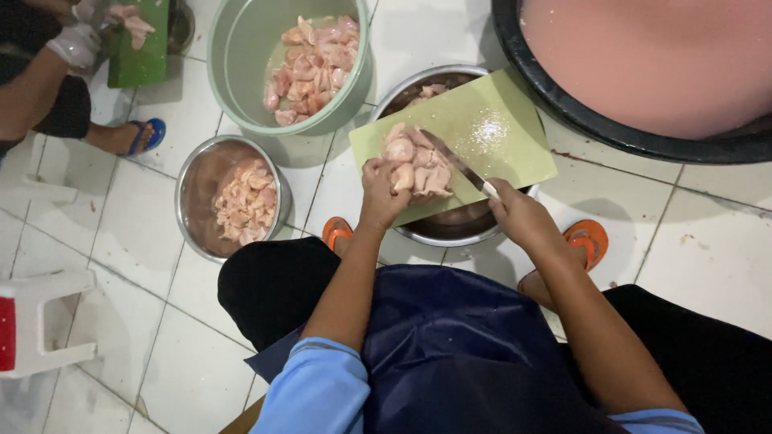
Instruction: The person slices raw chicken pieces on a cutting board using a knife, places the sliced pieces into a bowl, and puts a handful of chicken into a plastic bag.
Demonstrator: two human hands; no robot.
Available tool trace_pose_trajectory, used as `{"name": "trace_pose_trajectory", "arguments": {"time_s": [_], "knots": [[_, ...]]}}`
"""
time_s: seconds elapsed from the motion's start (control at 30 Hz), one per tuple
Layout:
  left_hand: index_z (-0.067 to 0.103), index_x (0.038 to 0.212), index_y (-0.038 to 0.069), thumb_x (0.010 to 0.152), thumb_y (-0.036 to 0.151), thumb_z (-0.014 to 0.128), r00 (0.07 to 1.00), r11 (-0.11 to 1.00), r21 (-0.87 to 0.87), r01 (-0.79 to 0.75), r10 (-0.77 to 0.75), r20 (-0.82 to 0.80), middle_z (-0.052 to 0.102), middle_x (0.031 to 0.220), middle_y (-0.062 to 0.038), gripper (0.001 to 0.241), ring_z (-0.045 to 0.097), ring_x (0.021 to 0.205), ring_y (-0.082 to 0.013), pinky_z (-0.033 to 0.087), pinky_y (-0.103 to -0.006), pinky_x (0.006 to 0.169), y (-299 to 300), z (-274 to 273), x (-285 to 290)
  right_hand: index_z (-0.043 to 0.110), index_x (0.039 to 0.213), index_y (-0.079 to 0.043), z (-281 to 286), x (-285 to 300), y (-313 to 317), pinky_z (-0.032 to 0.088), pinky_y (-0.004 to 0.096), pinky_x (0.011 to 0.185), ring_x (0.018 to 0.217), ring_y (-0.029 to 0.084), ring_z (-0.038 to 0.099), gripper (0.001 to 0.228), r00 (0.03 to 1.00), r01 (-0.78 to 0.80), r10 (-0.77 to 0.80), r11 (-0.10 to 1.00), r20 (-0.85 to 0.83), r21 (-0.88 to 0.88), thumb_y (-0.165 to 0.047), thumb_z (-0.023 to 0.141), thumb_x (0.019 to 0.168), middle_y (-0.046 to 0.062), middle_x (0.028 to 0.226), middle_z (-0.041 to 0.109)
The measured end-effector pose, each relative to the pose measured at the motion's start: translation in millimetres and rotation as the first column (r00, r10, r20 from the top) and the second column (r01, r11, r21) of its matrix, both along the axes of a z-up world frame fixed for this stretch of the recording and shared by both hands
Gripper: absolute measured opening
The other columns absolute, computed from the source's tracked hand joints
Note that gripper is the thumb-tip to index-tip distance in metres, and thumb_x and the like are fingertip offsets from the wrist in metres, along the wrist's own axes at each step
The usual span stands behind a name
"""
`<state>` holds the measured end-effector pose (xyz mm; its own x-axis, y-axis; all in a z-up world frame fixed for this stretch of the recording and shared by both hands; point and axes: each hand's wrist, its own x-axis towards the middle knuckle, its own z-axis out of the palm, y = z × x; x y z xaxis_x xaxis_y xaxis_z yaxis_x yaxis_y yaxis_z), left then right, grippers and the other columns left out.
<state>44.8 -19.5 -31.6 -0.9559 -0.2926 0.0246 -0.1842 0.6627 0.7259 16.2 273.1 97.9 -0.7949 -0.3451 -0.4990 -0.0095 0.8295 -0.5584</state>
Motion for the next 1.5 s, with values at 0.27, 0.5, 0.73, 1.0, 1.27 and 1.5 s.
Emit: {"name": "trace_pose_trajectory", "arguments": {"time_s": [0.27, 0.5, 0.73, 1.0, 1.27, 1.5], "knots": [[0.025, 0.15, 0.025, 0.066, 0.047, 0.086, 0.85, 0.725, 0.466, -0.507, 0.329, 0.412, 0.045, 0.137, -0.022, 0.106, 0.061, 0.112, -0.036, 0.049, -0.0454, 0.096, -34, -6, -8, 0.044, 0.14, -0.019, -85, -48, -53, 0.048, 0.049, 0.09, 0.097, 0.038, 0.06, 0.048, 0.952, 0.298, -0.273, 0.927, 0.135, -0.227, -0.034, 0.051, 0.094, 0.022, 0.11, 0.062], [0.05, 0.137, 0.012, 0.069, 0.045, 0.086, 0.885, 0.571, 0.685, -0.452, 0.192, 0.423, 0.055, 0.126, -0.027, 0.083, 0.058, 0.117, -0.0386, 0.047, -0.0498, 0.097, -36, 13, -21, 0.03, 0.145, -0.008, -77, -46, -141, 0.05, 0.024, 0.059, 0.07, 0.012, 0.057, 0.058, 0.683, 0.725, -0.396, 0.468, 0.614, -0.505, -0.024, 0.055, 0.095, 0.007, 0.089, 0.052], [0.043, 0.139, 0.012, 0.074, 0.044, 0.081, 0.911, 0.527, 0.746, -0.408, 0.174, 0.375, 0.047, 0.139, -0.028, 0.082, 0.045, 0.132, -0.0474, 0.037, -0.0571, 0.106, -9, 25, -26, 0.018, 0.155, -0.006, -90, -92, -113, 0.029, 0.059, 0.112, 0.141, 0.041, 0.032, 0.069, 0.885, 0.437, -0.347, 0.849, 0.311, -0.296, -0.035, 0.052, 0.102, 0.024, 0.158, 0.018], [0.051, 0.118, 0.02, 0.056, 0.041, 0.08, 0.936, 0.838, 0.466, -0.285, 0.139, 0.323, 0.063, 0.123, -0.011, 0.071, 0.059, 0.119, -0.0325, 0.048, -0.0452, 0.098, 17, 80, -32, 0.045, 0.128, -0.005, -156, -99, -62, 0.05, 0.038, 0.067, 0.078, 0.023, 0.054, 0.028, 0.941, 0.335, -0.313, 0.811, 0.128, -0.481, -0.016, 0.047, 0.103, 0.013, 0.094, 0.054], [0.055, 0.123, 0.013, 0.088, 0.021, 0.059, 0.937, 0.966, 0.106, 0.237, -0.256, 0.239, 0.048, 0.119, -0.016, 0.036, 0.048, 0.116, -0.0381, 0.04, -0.0487, 0.099, 35, 90, -89, 0.042, 0.132, -0.007, -98, -84, -65, 0.054, 0.049, 0.083, 0.103, 0.029, 0.058, 0.032, 0.941, 0.333, -0.318, 0.814, 0.115, -0.476, -0.016, 0.049, 0.103, 0.021, 0.116, 0.06], [0.065, 0.119, 0.035, 0.089, 0.055, 0.047, 0.89, 0.976, 0.141, 0.165, -0.209, 0.405, 0.061, 0.115, -0.009, 0.04, 0.064, 0.112, -0.0343, 0.052, -0.0443, 0.092, 30, 14, -131, 0.039, 0.137, -0.008, -22, -63, -27, 0.058, 0.038, 0.068, 0.089, 0.03, 0.065, 0.039, 0.94, 0.338, -0.311, 0.897, 0.137, -0.285, -0.018, 0.051, 0.101, 0.02, 0.108, 0.065]]}}
